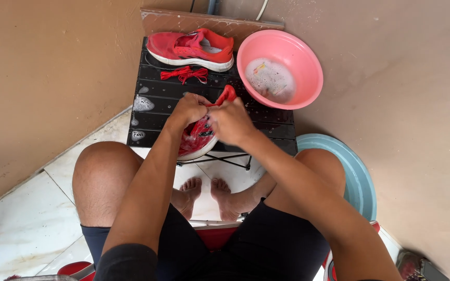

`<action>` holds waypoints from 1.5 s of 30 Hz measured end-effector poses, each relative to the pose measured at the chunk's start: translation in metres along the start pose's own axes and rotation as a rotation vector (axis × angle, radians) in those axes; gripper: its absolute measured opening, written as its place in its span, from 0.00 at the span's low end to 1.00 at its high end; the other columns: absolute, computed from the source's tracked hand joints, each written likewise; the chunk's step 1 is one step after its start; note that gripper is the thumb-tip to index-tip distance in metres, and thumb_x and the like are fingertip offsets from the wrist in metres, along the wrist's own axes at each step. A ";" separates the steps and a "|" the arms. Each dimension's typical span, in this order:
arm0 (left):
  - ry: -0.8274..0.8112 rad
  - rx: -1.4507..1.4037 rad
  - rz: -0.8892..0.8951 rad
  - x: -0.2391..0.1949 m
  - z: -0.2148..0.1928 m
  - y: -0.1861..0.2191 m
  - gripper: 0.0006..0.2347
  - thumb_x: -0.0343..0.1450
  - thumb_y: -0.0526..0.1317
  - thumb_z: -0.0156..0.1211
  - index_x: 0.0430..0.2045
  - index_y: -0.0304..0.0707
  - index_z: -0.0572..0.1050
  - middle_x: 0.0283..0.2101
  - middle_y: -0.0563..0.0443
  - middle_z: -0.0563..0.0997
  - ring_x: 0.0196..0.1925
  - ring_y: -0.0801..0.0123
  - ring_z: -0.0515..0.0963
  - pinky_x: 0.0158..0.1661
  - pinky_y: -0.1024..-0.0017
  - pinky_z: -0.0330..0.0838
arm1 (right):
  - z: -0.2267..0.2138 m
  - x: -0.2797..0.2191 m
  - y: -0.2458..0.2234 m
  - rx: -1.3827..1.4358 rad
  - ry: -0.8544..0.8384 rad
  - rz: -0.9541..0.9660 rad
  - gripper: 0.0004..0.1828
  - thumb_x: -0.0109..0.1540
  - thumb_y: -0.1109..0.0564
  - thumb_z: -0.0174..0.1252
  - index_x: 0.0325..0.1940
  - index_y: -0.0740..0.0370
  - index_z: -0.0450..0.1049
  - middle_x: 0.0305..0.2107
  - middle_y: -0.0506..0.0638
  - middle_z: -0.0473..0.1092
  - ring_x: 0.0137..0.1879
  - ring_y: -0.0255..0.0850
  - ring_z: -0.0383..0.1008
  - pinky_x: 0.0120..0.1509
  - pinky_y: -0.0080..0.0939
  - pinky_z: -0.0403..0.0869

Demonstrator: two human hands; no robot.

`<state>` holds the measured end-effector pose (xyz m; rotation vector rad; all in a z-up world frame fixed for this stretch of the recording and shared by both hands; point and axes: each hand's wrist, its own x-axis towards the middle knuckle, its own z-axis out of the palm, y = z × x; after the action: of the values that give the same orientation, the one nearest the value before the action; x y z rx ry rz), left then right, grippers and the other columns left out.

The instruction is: The person scrubs a red sneaker with a brush and soapy water, then rinses it with clean water from a cup. They remove the insole, rinse it separately, and reinsert it into the shoe. The process is repeated for the second sneaker.

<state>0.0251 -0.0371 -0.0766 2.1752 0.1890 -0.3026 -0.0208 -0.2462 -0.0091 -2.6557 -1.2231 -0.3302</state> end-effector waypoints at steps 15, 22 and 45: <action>-0.105 -0.120 0.019 -0.055 -0.003 0.038 0.10 0.73 0.48 0.84 0.46 0.54 0.97 0.48 0.42 0.97 0.61 0.47 0.95 0.60 0.53 0.90 | 0.000 -0.044 -0.051 0.360 -0.091 -0.026 0.06 0.67 0.53 0.73 0.39 0.50 0.82 0.32 0.54 0.77 0.49 0.60 0.80 0.62 0.60 0.71; -0.036 -0.063 0.022 -0.020 0.023 0.008 0.09 0.72 0.50 0.85 0.45 0.65 0.97 0.48 0.47 0.97 0.61 0.46 0.94 0.61 0.52 0.91 | 0.019 -0.048 -0.008 0.051 0.053 0.086 0.05 0.64 0.52 0.75 0.40 0.43 0.84 0.34 0.43 0.82 0.50 0.49 0.83 0.62 0.55 0.70; -0.037 0.129 0.068 -0.002 0.043 -0.008 0.09 0.76 0.45 0.78 0.49 0.64 0.96 0.53 0.48 0.97 0.63 0.43 0.94 0.63 0.46 0.91 | -0.022 -0.072 -0.067 0.456 -0.196 -0.112 0.05 0.66 0.48 0.73 0.37 0.45 0.89 0.30 0.56 0.83 0.45 0.63 0.86 0.55 0.63 0.77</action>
<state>0.0153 -0.0678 -0.1064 2.2962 0.0763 -0.3235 -0.1201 -0.2613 -0.0022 -2.2692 -1.3180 0.1815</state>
